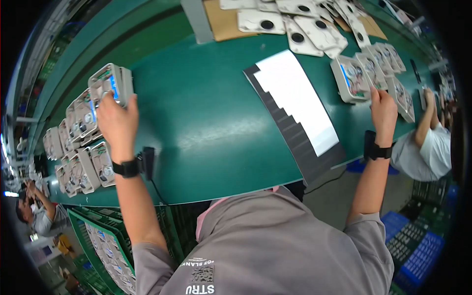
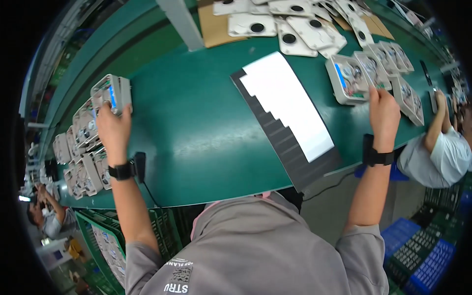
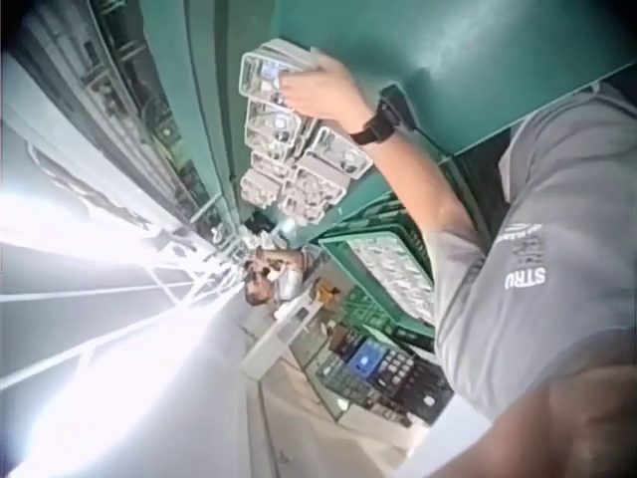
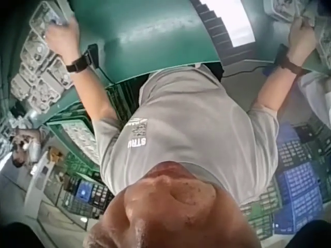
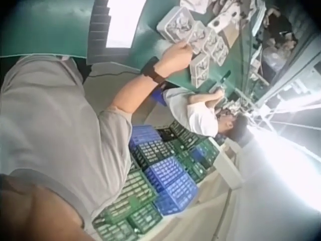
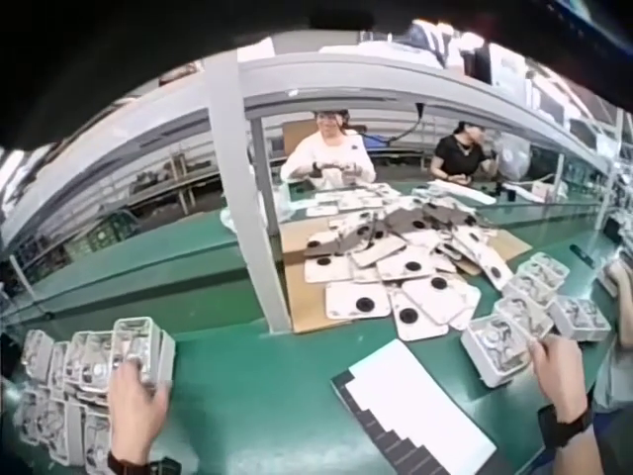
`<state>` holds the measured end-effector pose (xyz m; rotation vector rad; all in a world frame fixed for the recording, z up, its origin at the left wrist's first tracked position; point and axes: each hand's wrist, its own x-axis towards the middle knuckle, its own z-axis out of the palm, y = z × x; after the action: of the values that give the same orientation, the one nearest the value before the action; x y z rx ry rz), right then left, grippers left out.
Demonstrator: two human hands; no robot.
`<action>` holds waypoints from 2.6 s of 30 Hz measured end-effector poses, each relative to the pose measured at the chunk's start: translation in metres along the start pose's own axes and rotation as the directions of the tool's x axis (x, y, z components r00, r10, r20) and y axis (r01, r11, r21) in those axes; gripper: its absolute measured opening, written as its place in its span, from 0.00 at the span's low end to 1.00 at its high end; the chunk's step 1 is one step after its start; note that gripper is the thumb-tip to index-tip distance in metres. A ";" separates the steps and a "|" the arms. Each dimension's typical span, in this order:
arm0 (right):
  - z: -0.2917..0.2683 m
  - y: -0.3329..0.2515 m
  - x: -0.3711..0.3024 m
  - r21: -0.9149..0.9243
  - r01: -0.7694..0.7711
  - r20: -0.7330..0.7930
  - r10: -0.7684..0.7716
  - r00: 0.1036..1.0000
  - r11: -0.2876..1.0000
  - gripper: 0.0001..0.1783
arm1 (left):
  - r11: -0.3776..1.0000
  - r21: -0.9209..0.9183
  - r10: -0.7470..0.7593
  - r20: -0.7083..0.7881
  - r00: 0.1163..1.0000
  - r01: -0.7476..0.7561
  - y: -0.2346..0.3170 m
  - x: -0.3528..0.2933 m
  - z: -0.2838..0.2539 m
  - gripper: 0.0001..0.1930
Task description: The person picks up a plastic housing and a piece of tape, then presses the tape over the internal wires to secure them. This process is repeated with several more housings before they are placed into a green crate.
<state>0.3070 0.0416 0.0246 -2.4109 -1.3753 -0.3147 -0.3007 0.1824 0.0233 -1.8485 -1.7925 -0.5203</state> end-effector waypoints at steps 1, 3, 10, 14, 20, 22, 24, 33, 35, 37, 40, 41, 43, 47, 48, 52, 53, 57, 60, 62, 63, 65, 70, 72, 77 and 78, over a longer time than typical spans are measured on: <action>-0.018 -0.026 -0.012 -0.048 0.008 -0.048 -0.010 0.999 0.999 0.21 | 1.000 -0.026 0.017 0.013 1.000 -0.016 -0.002 0.007 0.009 0.28; -0.024 -0.060 -0.037 0.378 0.034 0.096 -0.075 0.993 0.925 0.13 | 0.995 -0.003 -0.098 0.114 0.989 0.099 -0.003 0.022 0.023 0.26; 0.029 -0.155 -0.098 0.401 0.482 0.174 -0.582 0.795 0.779 0.06 | 0.992 0.039 -0.125 0.231 0.965 0.119 -0.051 0.044 0.066 0.22; 0.023 -0.159 -0.106 0.276 0.515 0.209 -0.574 0.792 0.812 0.03 | 0.998 -0.038 -0.050 0.204 0.978 0.059 -0.054 0.048 0.026 0.19; 0.030 -0.150 -0.096 0.298 0.543 0.204 -0.608 0.767 0.785 0.03 | 0.907 -0.353 0.235 -0.029 0.972 -0.230 0.001 -0.002 -0.061 0.11; 0.031 -0.151 -0.092 0.322 0.521 0.203 -0.595 0.778 0.790 0.03 | 0.851 -0.434 0.339 0.019 0.941 -0.298 0.030 -0.032 -0.090 0.09; 0.031 -0.157 -0.094 0.344 0.513 0.204 -0.596 0.776 0.786 0.03 | 0.753 -0.545 0.427 -0.024 0.904 -0.369 0.055 -0.059 -0.103 0.10; 0.029 -0.146 -0.085 0.397 0.561 0.186 -0.663 0.725 0.726 0.03 | 0.503 -0.795 0.636 0.076 0.768 -0.338 0.093 -0.115 -0.098 0.11; 0.023 -0.151 -0.079 0.483 0.538 0.174 -0.677 0.715 0.691 0.04 | 0.516 -0.796 0.633 0.106 0.766 -0.316 0.089 -0.115 -0.093 0.11; 0.019 -0.154 -0.078 0.414 0.552 0.221 -0.668 0.710 0.724 0.05 | 0.477 -0.824 0.632 0.081 0.771 -0.305 0.086 -0.117 -0.087 0.10; 0.022 -0.161 -0.087 0.319 0.601 0.271 -0.679 0.683 0.732 0.03 | 0.513 -0.795 0.603 0.065 0.795 -0.324 0.077 -0.116 -0.084 0.13; 0.021 -0.161 -0.089 0.258 0.621 0.294 -0.672 0.679 0.740 0.03 | 0.517 -0.785 0.596 0.045 0.802 -0.340 0.076 -0.116 -0.084 0.15; 0.015 -0.158 -0.090 0.301 0.615 0.293 -0.685 0.668 0.729 0.02 | 0.501 -0.820 0.530 0.038 0.847 -0.277 0.082 -0.115 -0.086 0.19; -0.002 -0.158 -0.090 0.427 0.568 0.278 -0.699 0.658 0.704 0.04 | 0.451 -0.880 0.357 0.021 0.934 -0.152 0.114 -0.110 -0.097 0.32; -0.006 -0.158 -0.091 0.466 0.537 0.282 -0.694 0.663 0.703 0.04 | 0.449 -0.883 0.317 0.016 0.948 -0.136 0.123 -0.110 -0.099 0.37; -0.008 -0.149 -0.093 0.511 0.472 0.295 -0.662 0.689 0.718 0.05 | 0.596 -0.802 0.257 0.155 0.954 -0.030 0.146 -0.123 -0.083 0.38; -0.007 -0.147 -0.093 0.515 0.454 0.297 -0.648 0.702 0.727 0.05 | 0.597 -0.802 0.257 0.156 0.954 -0.030 0.147 -0.123 -0.081 0.38; -0.004 -0.146 -0.090 0.517 0.442 0.289 -0.636 0.716 0.733 0.05 | 0.518 -0.851 0.167 0.003 0.986 -0.085 0.145 -0.128 -0.076 0.34; -0.008 -0.141 -0.085 0.549 0.331 0.395 -0.587 0.707 0.768 0.04 | 0.589 -0.800 0.152 -0.034 0.988 -0.118 0.138 -0.139 -0.073 0.29; -0.009 -0.134 -0.082 0.558 0.281 0.445 -0.567 0.693 0.781 0.03 | 0.592 -0.803 0.156 0.029 0.987 -0.070 0.135 -0.145 -0.076 0.27; -0.009 -0.126 -0.082 0.668 0.141 0.462 -0.556 0.690 0.731 0.02 | 0.593 -0.805 0.163 0.092 0.982 -0.023 0.134 -0.146 -0.078 0.26; -0.011 -0.118 -0.081 0.815 -0.143 0.495 -0.547 0.675 0.561 0.01 | 0.597 -0.802 0.158 0.149 0.976 0.026 0.134 -0.143 -0.079 0.24; -0.054 -0.173 -0.083 0.878 -0.265 0.477 -0.675 0.563 0.399 0.01 | 0.600 -0.800 0.174 0.137 0.975 0.006 0.132 -0.135 -0.080 0.20; -0.051 -0.206 -0.078 0.881 0.048 0.395 -0.788 0.473 0.470 0.01 | 0.564 -0.826 0.230 0.134 0.964 -0.020 0.128 -0.133 -0.077 0.20; -0.021 -0.245 -0.086 0.906 0.070 0.347 -0.828 0.440 0.417 0.02 | 0.435 -0.899 0.197 0.155 0.968 0.055 0.119 -0.136 -0.078 0.18; -0.018 -0.248 -0.088 0.922 0.020 0.339 -0.834 0.434 0.386 0.02 | 0.490 -0.869 0.186 0.181 0.966 0.069 0.121 -0.136 -0.081 0.19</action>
<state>0.0484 0.0822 0.0559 -1.1398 -1.9574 1.2571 -0.1814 0.0256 -0.0046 -2.7405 -1.7239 -1.4545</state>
